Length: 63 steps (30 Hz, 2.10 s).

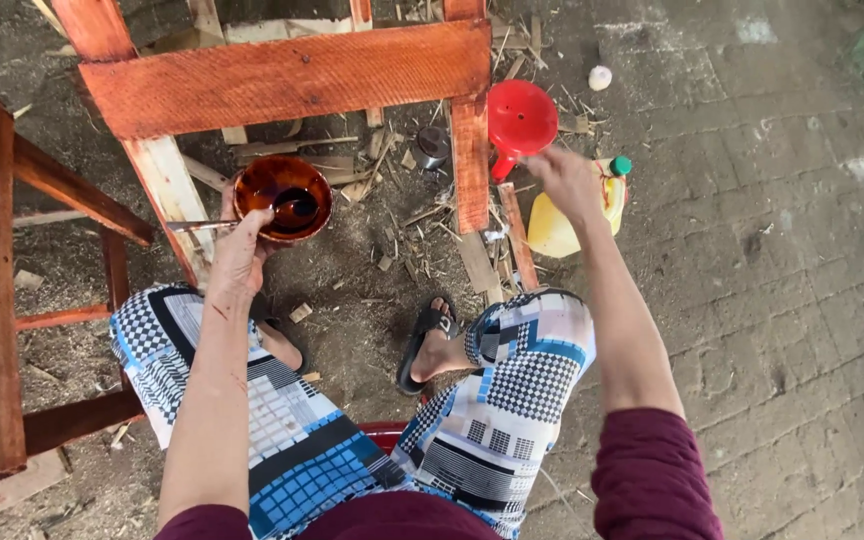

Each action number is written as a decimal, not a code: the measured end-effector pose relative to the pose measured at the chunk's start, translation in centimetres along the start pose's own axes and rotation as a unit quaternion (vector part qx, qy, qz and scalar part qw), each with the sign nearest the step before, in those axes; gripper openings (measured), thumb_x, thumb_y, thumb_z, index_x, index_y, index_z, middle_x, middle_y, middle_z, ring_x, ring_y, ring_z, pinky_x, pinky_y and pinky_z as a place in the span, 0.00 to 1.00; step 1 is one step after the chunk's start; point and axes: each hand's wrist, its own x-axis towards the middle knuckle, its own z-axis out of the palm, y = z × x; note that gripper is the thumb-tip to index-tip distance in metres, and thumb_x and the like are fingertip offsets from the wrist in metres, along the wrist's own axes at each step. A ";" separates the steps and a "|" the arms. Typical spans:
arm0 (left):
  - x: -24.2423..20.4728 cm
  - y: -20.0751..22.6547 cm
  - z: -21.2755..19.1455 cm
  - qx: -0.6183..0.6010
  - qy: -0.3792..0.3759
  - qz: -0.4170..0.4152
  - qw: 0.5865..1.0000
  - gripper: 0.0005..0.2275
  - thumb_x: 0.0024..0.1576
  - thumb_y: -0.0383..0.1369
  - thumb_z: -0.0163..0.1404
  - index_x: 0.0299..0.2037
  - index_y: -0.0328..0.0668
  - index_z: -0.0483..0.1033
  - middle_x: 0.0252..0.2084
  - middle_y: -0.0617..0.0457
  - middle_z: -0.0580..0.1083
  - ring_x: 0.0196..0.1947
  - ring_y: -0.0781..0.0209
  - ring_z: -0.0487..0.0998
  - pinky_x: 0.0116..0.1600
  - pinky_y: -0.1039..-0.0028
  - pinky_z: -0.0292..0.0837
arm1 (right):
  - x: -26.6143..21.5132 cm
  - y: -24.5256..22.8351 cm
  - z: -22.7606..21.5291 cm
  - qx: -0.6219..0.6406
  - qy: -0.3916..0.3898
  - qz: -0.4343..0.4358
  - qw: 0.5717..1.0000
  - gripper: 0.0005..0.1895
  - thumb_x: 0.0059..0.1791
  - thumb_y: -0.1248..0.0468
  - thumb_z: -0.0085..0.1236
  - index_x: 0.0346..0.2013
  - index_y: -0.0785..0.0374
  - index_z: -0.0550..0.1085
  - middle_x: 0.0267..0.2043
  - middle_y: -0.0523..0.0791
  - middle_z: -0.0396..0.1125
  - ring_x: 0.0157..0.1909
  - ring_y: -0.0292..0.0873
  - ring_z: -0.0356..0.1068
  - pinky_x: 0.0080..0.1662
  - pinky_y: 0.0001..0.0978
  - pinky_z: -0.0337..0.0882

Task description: The person paints a wooden chair frame with a reddish-brown liquid using a paintbrush. They repeatedly dip the brush into a small bowl held in the left hand and apply the liquid to the chair's legs and crossbars. The person also briefly holds a piece of wood in the left hand while continuing to paint.

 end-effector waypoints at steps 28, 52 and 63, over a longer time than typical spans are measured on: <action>2.5 -3.8 -2.9 -0.039 0.034 -0.022 0.998 0.27 0.55 0.25 0.56 0.64 0.62 0.64 0.57 0.42 0.74 0.41 0.36 0.83 0.32 0.53 0.87 | 4.1 1.9 0.9 -0.128 -0.008 -0.008 0.992 0.17 0.55 0.40 0.55 0.35 0.46 0.79 0.30 0.49 0.71 0.42 0.61 0.74 0.49 0.52 0.71; -1.3 4.5 1.8 -0.046 0.108 -0.168 0.979 0.41 0.47 0.25 0.51 0.73 0.69 0.52 0.60 0.48 0.74 0.44 0.60 0.79 0.32 0.75 0.79 | -1.2 -17.6 -2.4 -0.732 -0.049 -0.108 0.671 0.20 0.52 0.58 0.51 0.15 0.38 0.65 0.16 0.27 0.50 0.21 0.24 0.51 0.27 0.22 0.52; -1.5 3.4 1.2 -0.054 0.063 -0.127 0.988 0.33 0.49 0.24 0.51 0.67 0.63 0.62 0.58 0.50 0.74 0.47 0.57 0.79 0.28 0.71 0.81 | -8.2 -17.8 -1.2 -0.792 -0.058 -0.154 0.588 0.30 0.59 0.57 0.38 0.10 0.42 0.55 0.15 0.30 0.38 0.18 0.28 0.38 0.21 0.23 0.39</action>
